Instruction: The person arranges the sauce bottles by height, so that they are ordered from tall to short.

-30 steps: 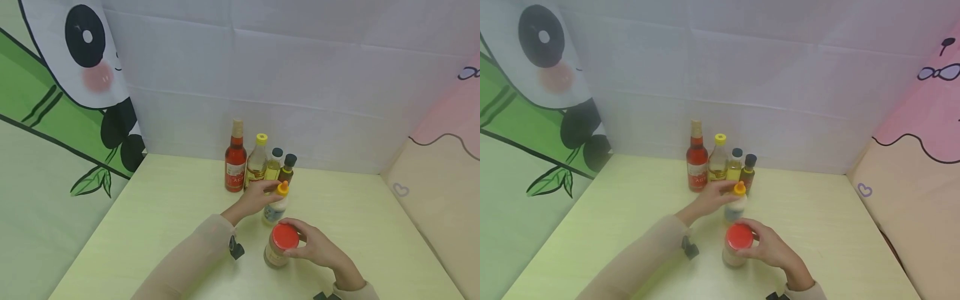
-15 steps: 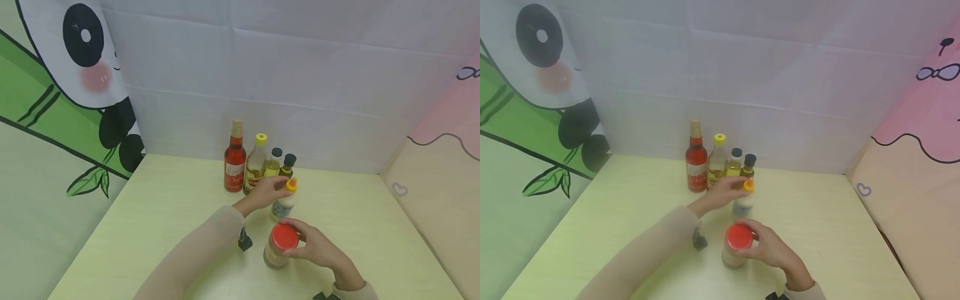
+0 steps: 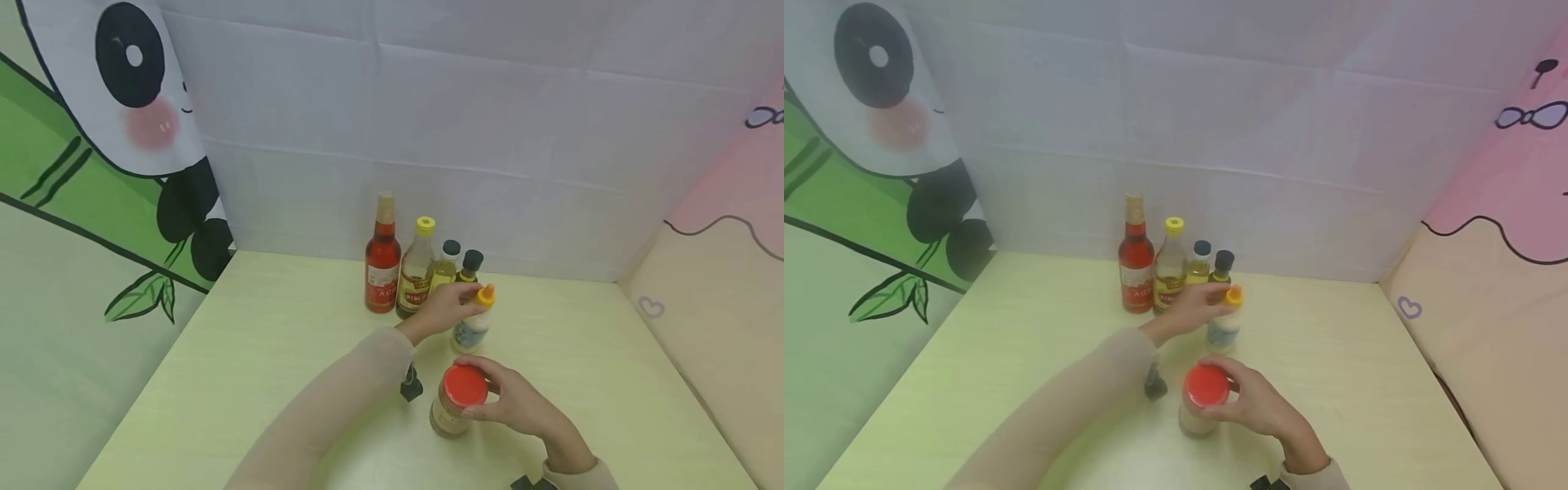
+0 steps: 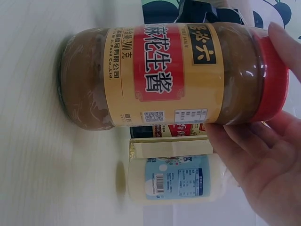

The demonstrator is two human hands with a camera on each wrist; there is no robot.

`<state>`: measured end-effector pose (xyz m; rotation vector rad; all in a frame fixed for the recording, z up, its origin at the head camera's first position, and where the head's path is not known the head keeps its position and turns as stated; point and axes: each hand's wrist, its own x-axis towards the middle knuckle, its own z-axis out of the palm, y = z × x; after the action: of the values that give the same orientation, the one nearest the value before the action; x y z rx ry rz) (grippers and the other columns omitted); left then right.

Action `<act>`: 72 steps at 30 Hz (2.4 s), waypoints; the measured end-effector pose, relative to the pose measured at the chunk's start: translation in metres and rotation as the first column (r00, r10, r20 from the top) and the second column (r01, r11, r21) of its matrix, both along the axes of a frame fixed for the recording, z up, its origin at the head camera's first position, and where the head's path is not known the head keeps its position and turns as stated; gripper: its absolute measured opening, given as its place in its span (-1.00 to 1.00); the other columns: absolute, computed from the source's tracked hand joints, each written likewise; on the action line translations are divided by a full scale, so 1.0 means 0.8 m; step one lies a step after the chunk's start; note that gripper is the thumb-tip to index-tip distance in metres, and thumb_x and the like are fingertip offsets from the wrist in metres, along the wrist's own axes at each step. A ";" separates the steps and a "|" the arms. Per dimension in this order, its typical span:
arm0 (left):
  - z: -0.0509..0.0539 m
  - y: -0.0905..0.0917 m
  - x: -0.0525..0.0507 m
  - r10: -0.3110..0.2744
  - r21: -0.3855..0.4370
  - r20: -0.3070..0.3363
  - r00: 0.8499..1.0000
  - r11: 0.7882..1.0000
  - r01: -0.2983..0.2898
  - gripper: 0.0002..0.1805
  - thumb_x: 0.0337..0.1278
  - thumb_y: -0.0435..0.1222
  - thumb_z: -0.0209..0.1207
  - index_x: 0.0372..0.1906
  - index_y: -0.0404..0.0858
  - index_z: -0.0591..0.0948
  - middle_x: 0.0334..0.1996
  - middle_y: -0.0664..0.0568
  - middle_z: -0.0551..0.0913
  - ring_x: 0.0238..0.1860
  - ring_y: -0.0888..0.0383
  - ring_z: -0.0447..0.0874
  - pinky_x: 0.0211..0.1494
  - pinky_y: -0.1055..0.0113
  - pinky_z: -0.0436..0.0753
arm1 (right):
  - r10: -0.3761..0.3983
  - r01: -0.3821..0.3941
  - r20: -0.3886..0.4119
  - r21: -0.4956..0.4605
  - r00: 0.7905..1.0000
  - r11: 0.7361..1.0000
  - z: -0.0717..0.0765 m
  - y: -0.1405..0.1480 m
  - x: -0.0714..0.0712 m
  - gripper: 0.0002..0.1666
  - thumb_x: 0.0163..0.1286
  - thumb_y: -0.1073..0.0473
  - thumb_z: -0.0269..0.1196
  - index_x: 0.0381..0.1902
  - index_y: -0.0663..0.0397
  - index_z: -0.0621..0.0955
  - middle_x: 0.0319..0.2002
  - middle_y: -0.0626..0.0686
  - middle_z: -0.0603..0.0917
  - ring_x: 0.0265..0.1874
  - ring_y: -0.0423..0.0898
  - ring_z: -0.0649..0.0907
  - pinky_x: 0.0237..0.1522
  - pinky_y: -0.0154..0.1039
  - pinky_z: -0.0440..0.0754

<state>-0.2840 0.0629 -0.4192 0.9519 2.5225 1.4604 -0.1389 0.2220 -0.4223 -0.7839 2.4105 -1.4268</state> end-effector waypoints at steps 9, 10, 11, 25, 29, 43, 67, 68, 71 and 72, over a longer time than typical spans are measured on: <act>0.000 0.023 -0.007 -0.042 -0.004 -0.022 0.999 0.999 0.042 -0.56 0.28 -0.25 0.25 0.22 -0.25 0.55 0.08 0.03 0.63 0.06 0.21 0.58 0.06 0.44 0.54 | -0.015 0.015 -0.005 0.009 1.000 1.000 -0.001 0.003 0.003 -0.19 0.17 0.10 0.47 0.31 0.22 0.40 0.19 0.12 0.51 0.14 0.14 0.48 0.14 0.16 0.47; 0.000 0.025 -0.007 -0.044 -0.012 -0.023 0.999 0.999 0.043 -0.56 0.28 -0.25 0.25 0.23 -0.25 0.55 0.09 0.03 0.63 0.06 0.21 0.58 0.06 0.44 0.54 | -0.021 0.021 -0.004 0.012 1.000 1.000 -0.001 0.004 0.003 -0.19 0.16 0.10 0.47 0.31 0.21 0.41 0.19 0.11 0.51 0.14 0.13 0.48 0.15 0.16 0.46; 0.000 0.027 -0.007 -0.043 -0.021 -0.019 0.999 0.999 0.042 -0.56 0.28 -0.24 0.25 0.23 -0.25 0.55 0.09 0.04 0.63 0.06 0.22 0.58 0.06 0.45 0.54 | -0.027 0.027 -0.004 0.014 1.000 1.000 -0.002 0.004 0.003 -0.19 0.16 0.10 0.47 0.31 0.21 0.41 0.19 0.11 0.51 0.14 0.13 0.48 0.15 0.16 0.46; -0.012 0.046 -0.015 0.017 -0.049 -0.005 1.000 0.999 -0.017 -0.55 0.27 -0.20 0.26 0.23 -0.19 0.56 0.08 0.10 0.63 0.06 0.22 0.57 0.09 0.40 0.54 | -0.036 0.036 0.017 0.001 0.999 0.999 -0.003 0.006 0.010 -0.20 0.15 0.12 0.48 0.30 0.20 0.42 0.18 0.10 0.52 0.15 0.16 0.47 0.14 0.13 0.48; -0.010 0.049 -0.017 0.037 -0.056 -0.012 0.999 0.998 -0.038 -0.56 0.28 -0.20 0.25 0.23 -0.20 0.56 0.06 0.10 0.64 0.03 0.23 0.57 0.06 0.40 0.55 | -0.037 0.037 0.031 0.000 0.999 0.999 -0.001 0.004 0.010 -0.21 0.15 0.13 0.48 0.30 0.19 0.42 0.18 0.11 0.52 0.15 0.15 0.47 0.14 0.15 0.47; -0.008 0.062 -0.027 0.040 -0.076 -0.055 0.998 0.996 -0.045 -0.58 0.30 -0.24 0.23 0.22 -0.23 0.54 0.08 0.04 0.63 0.10 0.21 0.56 0.14 0.38 0.51 | -0.034 0.035 0.053 -0.009 0.998 0.999 0.000 0.005 0.013 -0.20 0.16 0.14 0.47 0.31 0.18 0.41 0.21 0.11 0.49 0.17 0.14 0.47 0.15 0.00 0.50; 0.006 0.079 -0.025 0.113 -0.291 -0.117 0.987 0.946 -0.142 -0.54 0.41 -0.23 0.11 0.33 -0.24 0.42 0.14 0.04 0.60 0.10 0.23 0.56 0.11 0.41 0.52 | -0.077 0.076 0.039 0.022 0.996 0.997 -0.005 0.007 0.016 -0.14 0.10 0.09 0.51 0.32 0.14 0.42 0.23 0.05 0.50 0.19 0.10 0.48 0.18 -0.12 0.48; 0.007 0.078 -0.025 0.114 -0.288 -0.110 0.987 0.947 -0.141 -0.54 0.41 -0.23 0.11 0.33 -0.24 0.42 0.14 0.04 0.60 0.10 0.23 0.56 0.11 0.41 0.52 | -0.080 0.079 0.032 0.023 0.996 0.997 -0.006 0.007 0.017 -0.14 0.09 0.09 0.52 0.32 0.14 0.42 0.22 0.04 0.50 0.19 0.09 0.48 0.17 -0.11 0.48; 0.008 0.078 -0.025 0.119 -0.278 -0.088 0.989 0.951 -0.139 -0.53 0.41 -0.24 0.11 0.34 -0.24 0.41 0.16 0.03 0.59 0.12 0.22 0.55 0.13 0.40 0.51 | -0.107 0.107 0.011 0.026 0.994 0.994 -0.005 0.005 0.020 -0.13 0.03 0.10 0.55 0.29 0.14 0.45 0.19 0.01 0.53 0.16 0.06 0.51 0.17 -0.08 0.50; 0.008 0.078 -0.025 0.121 -0.275 -0.085 0.989 0.951 -0.140 -0.53 0.41 -0.24 0.11 0.34 -0.24 0.41 0.16 0.03 0.59 0.12 0.22 0.55 0.13 0.39 0.51 | -0.124 0.124 0.003 0.027 0.992 0.992 -0.005 0.004 0.021 -0.14 0.02 0.11 0.56 0.28 0.13 0.47 0.17 0.01 0.54 0.15 0.06 0.52 0.16 -0.07 0.51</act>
<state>-0.3038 0.1251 -0.4129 0.8137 2.7903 1.0698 -0.1221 0.2249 -0.4261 -0.6338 2.5089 -1.4348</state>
